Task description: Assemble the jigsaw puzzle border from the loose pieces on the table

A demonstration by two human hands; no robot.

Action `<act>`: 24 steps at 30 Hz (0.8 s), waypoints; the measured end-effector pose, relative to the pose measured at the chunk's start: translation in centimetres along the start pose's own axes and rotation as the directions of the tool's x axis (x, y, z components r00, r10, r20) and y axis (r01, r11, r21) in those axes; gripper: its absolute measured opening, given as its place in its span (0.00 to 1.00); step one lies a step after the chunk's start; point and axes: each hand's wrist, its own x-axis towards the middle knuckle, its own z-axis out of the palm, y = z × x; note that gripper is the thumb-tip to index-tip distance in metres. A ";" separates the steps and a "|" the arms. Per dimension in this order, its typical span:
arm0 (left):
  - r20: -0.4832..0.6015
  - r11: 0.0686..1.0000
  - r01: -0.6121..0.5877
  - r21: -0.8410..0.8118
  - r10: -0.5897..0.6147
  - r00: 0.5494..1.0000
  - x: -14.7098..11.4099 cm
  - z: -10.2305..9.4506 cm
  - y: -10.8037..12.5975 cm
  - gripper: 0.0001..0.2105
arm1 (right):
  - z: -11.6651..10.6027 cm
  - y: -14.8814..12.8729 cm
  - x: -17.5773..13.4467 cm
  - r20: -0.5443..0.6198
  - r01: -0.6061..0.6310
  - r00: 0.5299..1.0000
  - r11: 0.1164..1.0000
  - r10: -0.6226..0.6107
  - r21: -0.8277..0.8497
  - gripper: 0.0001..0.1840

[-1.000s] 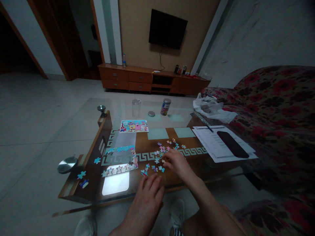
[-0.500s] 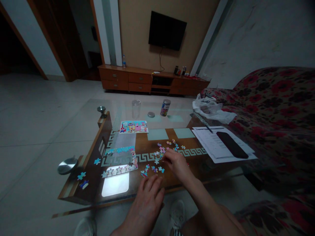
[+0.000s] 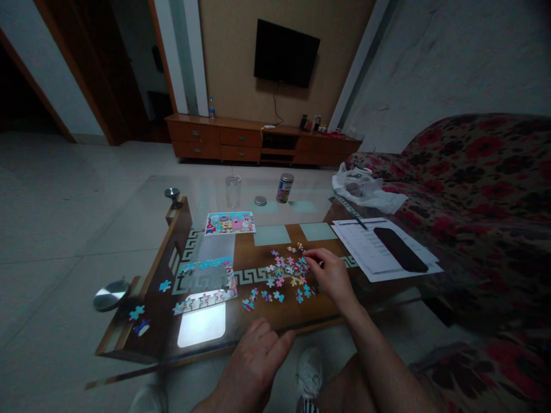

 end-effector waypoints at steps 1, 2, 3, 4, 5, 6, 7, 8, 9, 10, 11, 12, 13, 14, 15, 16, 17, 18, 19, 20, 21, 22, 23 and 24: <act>0.014 1.000 -0.008 0.005 0.008 1.000 0.0 0.1 0.1 0.15 | -0.2 0.3 0.1 -0.009 -0.012 1.000 1.000 0.012 0.002 0.09; 0.033 1.000 -0.015 0.005 0.015 0.999 0.0 0.2 0.2 0.15 | -0.4 0.6 0.2 -0.007 -0.025 1.000 1.000 0.025 -0.008 0.09; 0.052 1.000 -0.019 -0.002 0.020 0.998 0.0 0.3 0.2 0.16 | -0.7 0.8 0.3 0.011 -0.044 0.999 0.998 0.044 -0.035 0.10; 0.065 1.000 -0.014 -0.010 0.015 0.998 0.0 0.3 0.3 0.16 | -0.9 1.1 0.3 0.041 -0.068 0.997 0.995 0.071 -0.077 0.10; 0.077 1.000 -0.011 -0.016 0.013 0.997 0.0 0.3 0.4 0.15 | -1.2 1.3 0.3 0.075 -0.092 0.992 0.988 0.102 -0.124 0.10; 0.088 1.000 -0.008 -0.017 0.009 0.996 0.0 0.3 0.5 0.15 | -1.4 1.5 0.2 0.107 -0.114 0.985 0.979 0.133 -0.172 0.10; 0.097 1.000 -0.004 -0.011 0.005 0.995 -0.1 0.3 0.5 0.15 | -1.7 1.6 0.1 0.132 -0.132 0.978 0.968 0.163 -0.213 0.10; 0.102 1.000 -0.008 -0.001 0.008 0.995 -0.1 0.3 0.5 0.16 | -1.9 1.7 -0.1 0.149 -0.146 0.971 0.959 0.186 -0.242 0.10; 0.108 1.000 -0.012 0.009 0.011 0.994 -0.2 0.3 0.4 0.16 | -2.2 1.8 -0.4 0.157 -0.159 0.966 0.952 0.205 -0.262 0.10; 0.116 1.000 -0.018 0.020 0.016 0.993 -0.3 0.4 0.3 0.18 | -2.4 1.9 -0.6 0.165 -0.171 0.961 0.945 0.222 -0.278 0.09; 0.117 0.999 -0.026 0.030 0.022 0.993 -0.5 0.5 0.2 0.19 | -2.7 1.9 -0.9 0.174 -0.182 0.955 0.937 0.241 -0.297 0.08; 0.108 0.999 -0.030 0.041 0.026 0.994 -0.6 0.6 0.1 0.20 | -3.0 1.8 -1.3 0.189 -0.194 0.946 0.929 0.262 -0.316 0.08; 0.099 0.998 -0.036 0.048 0.031 0.995 -0.7 0.7 0.0 0.20 | -3.2 1.7 -1.6 0.212 -0.201 0.936 0.921 0.281 -0.334 0.08; 0.093 0.998 -0.044 0.049 0.039 0.995 -0.8 0.8 -0.1 0.20 | -3.5 1.5 -1.9 0.241 -0.203 0.924 0.914 0.297 -0.351 0.08; 0.091 0.998 -0.052 0.044 0.048 0.995 -0.8 0.9 -0.2 0.20 | -3.7 1.1 -2.3 0.271 -0.200 0.912 0.910 0.309 -0.364 0.09; 0.090 0.997 -0.066 0.036 0.063 0.994 -0.7 0.9 -0.3 0.19 | -3.9 0.7 -2.6 0.298 -0.192 0.902 0.907 0.314 -0.374 0.10; 0.088 0.996 -0.085 0.035 0.081 0.993 -0.6 1.0 -0.3 0.18 | -4.0 0.2 -2.9 0.319 -0.183 0.894 0.907 0.314 -0.381 0.11; 0.086 0.994 -0.099 0.052 0.094 0.992 -0.3 1.2 -0.2 0.17 | -4.0 -0.4 -3.2 0.330 -0.174 0.891 0.906 0.311 -0.386 0.12; 0.078 0.991 -0.101 0.088 0.094 0.992 0.0 1.3 -0.2 0.16 | -4.0 -1.0 -3.4 0.335 -0.163 0.892 0.906 0.304 -0.390 0.14; 0.068 0.987 -0.090 0.136 0.082 0.994 0.3 1.5 -0.1 0.15 | -4.0 -1.6 -3.7 0.345 -0.149 0.890 0.906 0.298 -0.397 0.15; 0.066 0.980 -0.067 0.186 0.056 0.996 0.7 1.7 0.1 0.13 | -3.9 -2.2 -3.8 0.361 -0.130 0.886 0.903 0.291 -0.409 0.17; 0.070 0.973 -0.039 0.228 0.023 0.997 1.2 1.9 0.2 0.11 | -3.9 -2.7 -4.0 0.386 -0.104 0.878 0.899 0.284 -0.424 0.18; 0.087 0.966 -0.006 0.257 -0.017 0.996 1.6 2.2 0.4 0.09 | -3.8 -3.1 -4.1 0.415 -0.076 0.866 0.892 0.281 -0.445 0.19; 0.110 0.962 0.021 0.274 -0.053 0.993 2.0 2.6 0.7 0.09 | -3.7 -3.5 -4.2 0.442 -0.047 0.852 0.882 0.280 -0.469 0.21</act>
